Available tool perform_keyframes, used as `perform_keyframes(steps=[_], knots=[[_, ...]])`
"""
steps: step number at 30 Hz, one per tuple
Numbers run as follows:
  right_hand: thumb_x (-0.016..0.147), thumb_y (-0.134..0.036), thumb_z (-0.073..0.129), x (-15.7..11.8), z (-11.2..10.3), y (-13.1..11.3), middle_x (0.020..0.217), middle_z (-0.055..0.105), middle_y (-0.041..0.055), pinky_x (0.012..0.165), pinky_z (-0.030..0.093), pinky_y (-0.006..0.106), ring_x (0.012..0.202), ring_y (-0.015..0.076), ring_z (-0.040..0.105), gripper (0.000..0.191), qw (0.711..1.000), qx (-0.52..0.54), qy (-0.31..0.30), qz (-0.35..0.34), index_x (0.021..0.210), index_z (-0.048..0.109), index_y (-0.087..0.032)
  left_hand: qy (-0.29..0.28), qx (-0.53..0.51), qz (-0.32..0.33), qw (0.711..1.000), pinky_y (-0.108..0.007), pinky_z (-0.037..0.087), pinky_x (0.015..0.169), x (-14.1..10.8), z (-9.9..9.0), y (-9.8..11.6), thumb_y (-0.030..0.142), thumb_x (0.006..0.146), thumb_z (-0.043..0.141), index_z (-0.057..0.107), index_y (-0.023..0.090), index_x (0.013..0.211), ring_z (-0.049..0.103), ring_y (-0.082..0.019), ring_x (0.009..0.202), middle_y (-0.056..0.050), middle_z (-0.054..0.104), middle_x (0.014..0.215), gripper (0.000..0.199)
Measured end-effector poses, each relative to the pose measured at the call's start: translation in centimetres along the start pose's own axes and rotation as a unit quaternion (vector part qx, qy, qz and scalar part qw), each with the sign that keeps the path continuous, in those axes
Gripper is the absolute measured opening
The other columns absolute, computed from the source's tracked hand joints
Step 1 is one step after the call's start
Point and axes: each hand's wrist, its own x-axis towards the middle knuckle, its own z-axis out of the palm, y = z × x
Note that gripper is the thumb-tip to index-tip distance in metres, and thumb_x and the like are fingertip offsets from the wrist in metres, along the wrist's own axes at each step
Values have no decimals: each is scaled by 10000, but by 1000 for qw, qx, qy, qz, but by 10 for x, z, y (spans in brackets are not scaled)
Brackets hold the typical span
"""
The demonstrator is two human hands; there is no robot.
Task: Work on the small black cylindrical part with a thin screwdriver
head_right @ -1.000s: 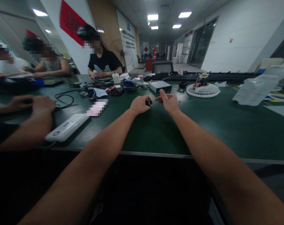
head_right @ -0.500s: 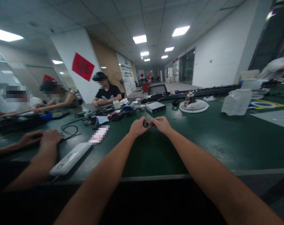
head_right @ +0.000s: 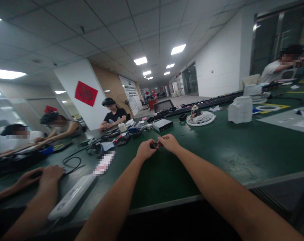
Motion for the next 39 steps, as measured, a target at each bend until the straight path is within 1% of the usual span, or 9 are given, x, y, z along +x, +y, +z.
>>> perform_keyframes(steps=[4, 8, 13, 17, 20, 25, 29, 34, 39], knots=[[901, -301, 633, 0, -3, 2, 643, 751, 44, 648, 511, 259, 639, 177, 712, 287, 999, -45, 25, -13, 674, 768, -189, -6, -3, 18, 1000, -316, 532, 849, 0, 0, 1, 376, 823, 756, 749, 290, 1076, 727, -237, 984, -32, 789, 1035, 267], [904, -311, 635, 1, -2, 3, 665, 759, 49, 595, 499, 249, 635, 173, 710, 291, 999, 19, 27, 5, 670, 759, -190, -3, -11, 2, 1000, -317, 531, 884, 0, -1, 0, 385, 844, 743, 743, 298, 1140, 725, -233, 1010, -33, 788, 1072, 308], [914, -275, 629, 0, 1, 0, 658, 756, 56, 531, 467, 233, 590, 154, 684, 296, 998, 49, 0, 27, 670, 766, -180, -17, -12, -4, 1000, -316, 530, 886, -2, -3, 1, 347, 833, 749, 739, 285, 1097, 724, -232, 1012, -33, 788, 1045, 271], [914, -248, 624, -1, 0, 1, 602, 736, 52, 522, 465, 233, 563, 155, 680, 315, 998, 28, 15, 48, 637, 757, -180, -25, -10, 2, 1000, -312, 532, 860, -3, -4, 3, 346, 814, 756, 741, 278, 1055, 726, -238, 994, -36, 786, 1013, 251], [904, -248, 634, -1, -1, 3, 582, 725, 42, 549, 483, 236, 552, 153, 673, 307, 999, 2, 28, 35, 628, 751, -184, -31, -7, 2, 999, -313, 533, 843, -3, -4, 4, 370, 811, 760, 742, 276, 1057, 726, -244, 978, -42, 784, 997, 264], [893, -300, 638, 3, -2, 10, 612, 733, 43, 591, 505, 238, 579, 155, 680, 287, 999, -36, 25, 17, 661, 762, -184, -37, -2, 0, 999, -319, 532, 849, -3, -4, 4, 371, 809, 763, 743, 273, 1063, 723, -249, 968, -48, 782, 1007, 273], [903, -332, 622, 6, -3, 13, 637, 739, 54, 610, 516, 236, 585, 151, 682, 304, 999, -48, 11, 11, 686, 761, -172, -34, -2, 12, 999, -326, 534, 859, -1, -3, 3, 367, 805, 755, 744, 269, 1059, 723, -252, 954, -46, 780, 988, 273], [893, -320, 611, 6, -3, 10, 621, 732, 50, 591, 503, 225, 583, 149, 685, 299, 996, -74, 41, 18, 677, 756, -172, -34, -1, 22, 999, -330, 541, 871, 0, -2, 1, 359, 803, 752, 751, 267, 1070, 724, -254, 955, -45, 778, 977, 282], [894, -325, 614, 4, -3, 8, 645, 743, 57, 595, 504, 233, 589, 151, 684, 295, 996, -81, 45, 7, 696, 764, -166, -39, -11, 25, 999, -330, 547, 864, 0, -2, 0, 360, 802, 754, 755, 263, 1070, 724, -251, 946, -47, 780, 980, 285]])
